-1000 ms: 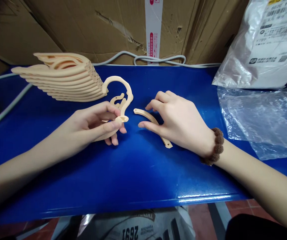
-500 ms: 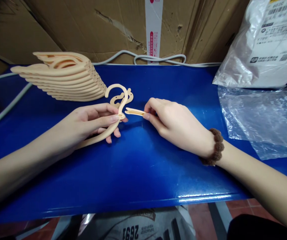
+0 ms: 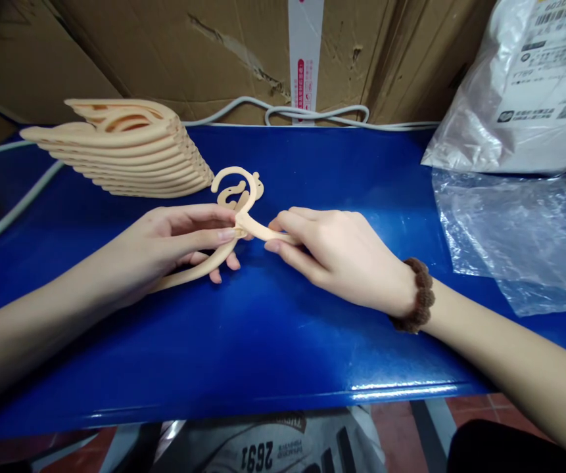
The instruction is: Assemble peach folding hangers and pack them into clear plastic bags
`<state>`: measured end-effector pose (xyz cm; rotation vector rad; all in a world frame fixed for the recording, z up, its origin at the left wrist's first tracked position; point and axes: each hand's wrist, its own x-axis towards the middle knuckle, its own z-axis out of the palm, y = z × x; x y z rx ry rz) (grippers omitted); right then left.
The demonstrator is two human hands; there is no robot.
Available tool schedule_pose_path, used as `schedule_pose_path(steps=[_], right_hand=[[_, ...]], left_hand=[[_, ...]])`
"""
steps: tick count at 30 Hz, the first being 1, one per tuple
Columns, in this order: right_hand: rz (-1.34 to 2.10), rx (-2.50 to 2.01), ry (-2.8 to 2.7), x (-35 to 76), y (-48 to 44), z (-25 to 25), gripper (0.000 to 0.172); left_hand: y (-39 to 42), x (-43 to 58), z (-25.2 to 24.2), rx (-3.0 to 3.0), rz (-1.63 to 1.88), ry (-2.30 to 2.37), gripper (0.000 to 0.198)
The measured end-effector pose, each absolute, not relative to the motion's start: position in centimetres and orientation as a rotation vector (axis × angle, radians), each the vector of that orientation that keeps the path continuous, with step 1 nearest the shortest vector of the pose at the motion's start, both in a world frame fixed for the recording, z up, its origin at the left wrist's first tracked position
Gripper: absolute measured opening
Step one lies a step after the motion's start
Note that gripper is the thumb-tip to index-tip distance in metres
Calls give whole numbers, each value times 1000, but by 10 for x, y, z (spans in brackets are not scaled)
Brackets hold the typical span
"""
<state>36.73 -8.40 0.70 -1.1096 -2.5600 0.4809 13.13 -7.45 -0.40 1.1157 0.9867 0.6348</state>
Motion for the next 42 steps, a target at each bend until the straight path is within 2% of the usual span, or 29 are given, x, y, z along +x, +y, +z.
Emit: schedule_pose_path(steps=[21, 31, 42], right_hand=[[379, -1110, -2658, 369, -81, 6, 30], [159, -1202, -2661, 368, -88, 4, 34], [69, -1173, -2678, 368, -88, 3, 34]], left_hand=[[-76, 129, -4, 1192, 619, 1059, 15], [-78, 127, -2, 1166, 665, 1063, 24], [-78, 130, -1, 1115, 585, 1022, 23]])
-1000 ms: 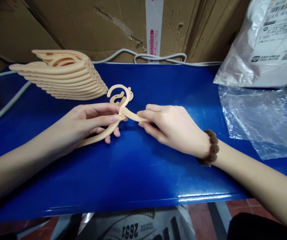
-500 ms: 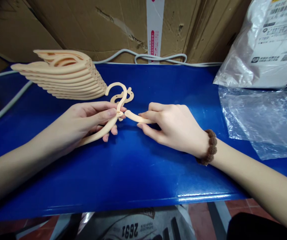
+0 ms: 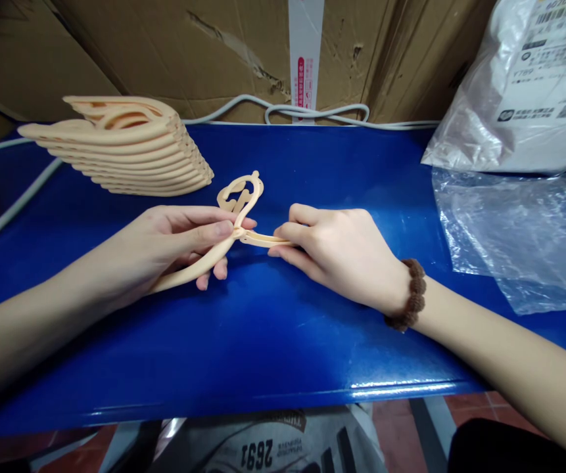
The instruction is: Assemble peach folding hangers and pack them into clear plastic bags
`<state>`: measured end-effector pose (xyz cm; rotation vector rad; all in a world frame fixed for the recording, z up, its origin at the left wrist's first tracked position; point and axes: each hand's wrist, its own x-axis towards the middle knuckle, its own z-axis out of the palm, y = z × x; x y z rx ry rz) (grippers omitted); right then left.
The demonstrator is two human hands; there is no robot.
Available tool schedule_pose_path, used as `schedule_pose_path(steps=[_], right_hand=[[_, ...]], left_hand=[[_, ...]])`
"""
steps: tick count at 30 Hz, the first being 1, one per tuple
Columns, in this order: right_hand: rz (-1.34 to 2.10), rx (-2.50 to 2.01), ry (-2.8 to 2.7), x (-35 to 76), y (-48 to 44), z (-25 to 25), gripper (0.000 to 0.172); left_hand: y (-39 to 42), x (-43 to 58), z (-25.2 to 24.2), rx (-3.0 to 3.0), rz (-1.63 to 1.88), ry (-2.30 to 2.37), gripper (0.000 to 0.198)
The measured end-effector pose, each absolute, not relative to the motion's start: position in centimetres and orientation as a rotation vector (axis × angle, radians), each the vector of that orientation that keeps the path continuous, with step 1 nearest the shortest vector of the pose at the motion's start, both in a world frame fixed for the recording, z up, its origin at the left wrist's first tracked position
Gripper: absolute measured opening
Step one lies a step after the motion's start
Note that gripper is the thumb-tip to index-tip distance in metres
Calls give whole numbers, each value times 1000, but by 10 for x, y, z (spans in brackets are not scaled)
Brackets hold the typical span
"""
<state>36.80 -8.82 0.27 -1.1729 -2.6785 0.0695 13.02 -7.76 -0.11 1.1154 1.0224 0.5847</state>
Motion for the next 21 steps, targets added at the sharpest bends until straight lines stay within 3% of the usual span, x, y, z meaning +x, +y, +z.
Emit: schedule_pose_path(steps=[9, 21], right_hand=[[149, -1135, -2659, 369, -88, 4, 32], [403, -1095, -2593, 365, -91, 7, 33]], left_hand=[[-77, 128, -3, 1077, 598, 991, 8], [-78, 127, -2, 1205, 682, 1043, 8]])
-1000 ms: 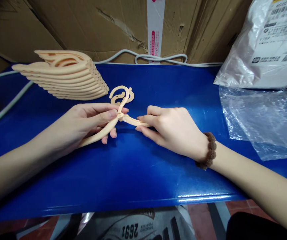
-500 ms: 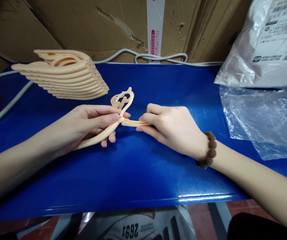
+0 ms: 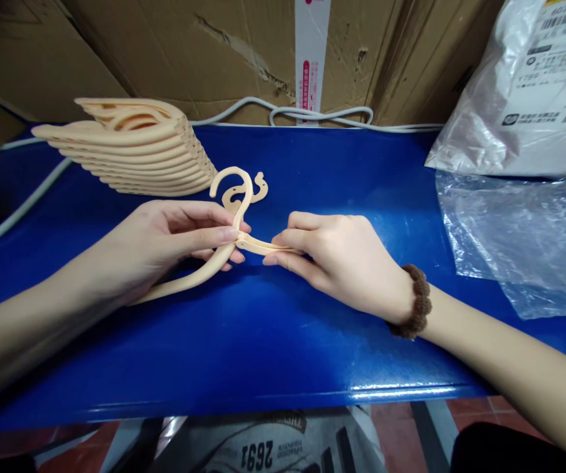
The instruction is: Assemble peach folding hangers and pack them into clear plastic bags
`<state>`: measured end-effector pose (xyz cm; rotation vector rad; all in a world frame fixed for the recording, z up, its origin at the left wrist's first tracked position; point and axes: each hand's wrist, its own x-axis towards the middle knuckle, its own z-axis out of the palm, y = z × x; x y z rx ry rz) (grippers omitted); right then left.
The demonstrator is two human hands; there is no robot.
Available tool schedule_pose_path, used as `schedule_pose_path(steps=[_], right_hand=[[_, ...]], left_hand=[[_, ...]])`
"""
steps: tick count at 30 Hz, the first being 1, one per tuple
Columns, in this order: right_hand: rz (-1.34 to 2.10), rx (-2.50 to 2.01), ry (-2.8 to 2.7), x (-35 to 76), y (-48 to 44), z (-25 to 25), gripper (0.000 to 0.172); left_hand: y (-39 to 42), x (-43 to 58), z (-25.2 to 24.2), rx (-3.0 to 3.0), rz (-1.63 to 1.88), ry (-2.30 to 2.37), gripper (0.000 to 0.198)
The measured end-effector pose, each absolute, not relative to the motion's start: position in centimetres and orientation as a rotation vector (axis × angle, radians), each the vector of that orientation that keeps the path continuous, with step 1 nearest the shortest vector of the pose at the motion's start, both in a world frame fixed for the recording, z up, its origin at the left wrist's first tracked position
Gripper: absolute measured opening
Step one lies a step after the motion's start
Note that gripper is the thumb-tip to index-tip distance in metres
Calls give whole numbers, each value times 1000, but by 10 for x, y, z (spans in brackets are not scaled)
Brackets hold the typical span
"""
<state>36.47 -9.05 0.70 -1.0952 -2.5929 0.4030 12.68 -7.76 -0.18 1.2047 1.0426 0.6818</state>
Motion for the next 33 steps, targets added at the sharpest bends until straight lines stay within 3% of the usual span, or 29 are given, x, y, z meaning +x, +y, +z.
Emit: schedule_pose_path(steps=[33], right_hand=[[774, -1264, -2421, 357, -94, 9, 43]], left_hand=[[-81, 132, -8, 1301, 808, 1139, 17]])
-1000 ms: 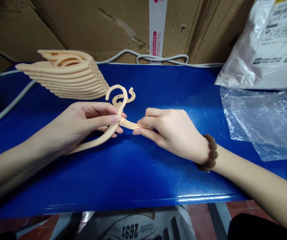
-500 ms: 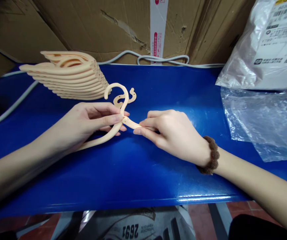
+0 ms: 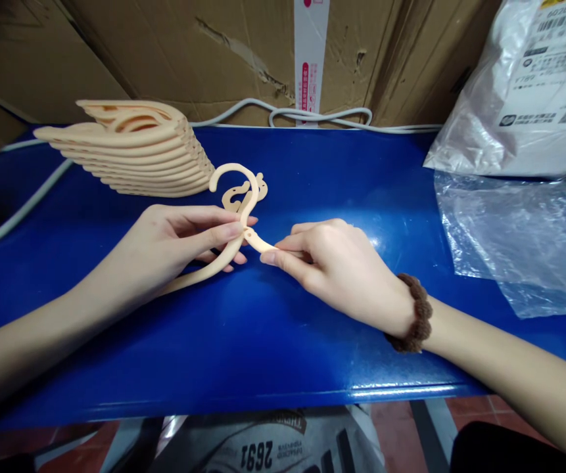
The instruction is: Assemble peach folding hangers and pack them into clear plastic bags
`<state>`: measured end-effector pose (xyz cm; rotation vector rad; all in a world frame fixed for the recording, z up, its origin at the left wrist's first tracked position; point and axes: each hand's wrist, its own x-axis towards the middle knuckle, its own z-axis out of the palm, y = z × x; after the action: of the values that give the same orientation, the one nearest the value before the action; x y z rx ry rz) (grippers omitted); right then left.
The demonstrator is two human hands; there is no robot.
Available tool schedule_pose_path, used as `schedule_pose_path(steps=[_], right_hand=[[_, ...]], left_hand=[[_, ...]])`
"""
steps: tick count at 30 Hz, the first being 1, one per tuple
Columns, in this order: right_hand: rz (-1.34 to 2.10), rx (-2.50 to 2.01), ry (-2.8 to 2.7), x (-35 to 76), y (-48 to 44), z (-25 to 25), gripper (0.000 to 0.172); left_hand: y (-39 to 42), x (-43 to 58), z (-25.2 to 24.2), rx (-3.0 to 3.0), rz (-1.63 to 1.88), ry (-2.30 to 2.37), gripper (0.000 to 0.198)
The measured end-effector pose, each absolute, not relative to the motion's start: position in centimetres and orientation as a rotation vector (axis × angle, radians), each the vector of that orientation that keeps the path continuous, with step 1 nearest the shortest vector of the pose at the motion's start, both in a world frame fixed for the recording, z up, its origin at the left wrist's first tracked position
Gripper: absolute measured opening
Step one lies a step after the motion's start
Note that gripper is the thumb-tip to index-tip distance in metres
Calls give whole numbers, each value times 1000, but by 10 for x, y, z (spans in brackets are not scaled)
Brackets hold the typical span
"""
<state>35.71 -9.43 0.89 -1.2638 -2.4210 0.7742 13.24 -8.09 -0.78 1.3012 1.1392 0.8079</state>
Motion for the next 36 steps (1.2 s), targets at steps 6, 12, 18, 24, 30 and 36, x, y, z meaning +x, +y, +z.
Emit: schedule_pose_path(steps=[6, 12, 18, 24, 30, 36], right_hand=[[782, -1281, -2414, 357, -96, 10, 44], [795, -1290, -2410, 357, -95, 10, 47], [775, -1276, -2442, 359, -94, 8, 45], [680, -1298, -2464, 360, -89, 3, 27], [335, -1083, -2617, 365, -82, 1, 21], [93, -1101, -2656, 371, -76, 3, 40]], left_hand=[[-84, 135, -3, 1311, 777, 1197, 14], [-86, 135, 1, 1388, 705, 1203, 16], [-87, 129, -2, 1726, 657, 1187, 23], [-91, 125, -12, 2612, 607, 1179, 31], [-89, 121, -16, 2798, 506, 1108, 29], [-81, 118, -16, 2688, 522, 1087, 25]])
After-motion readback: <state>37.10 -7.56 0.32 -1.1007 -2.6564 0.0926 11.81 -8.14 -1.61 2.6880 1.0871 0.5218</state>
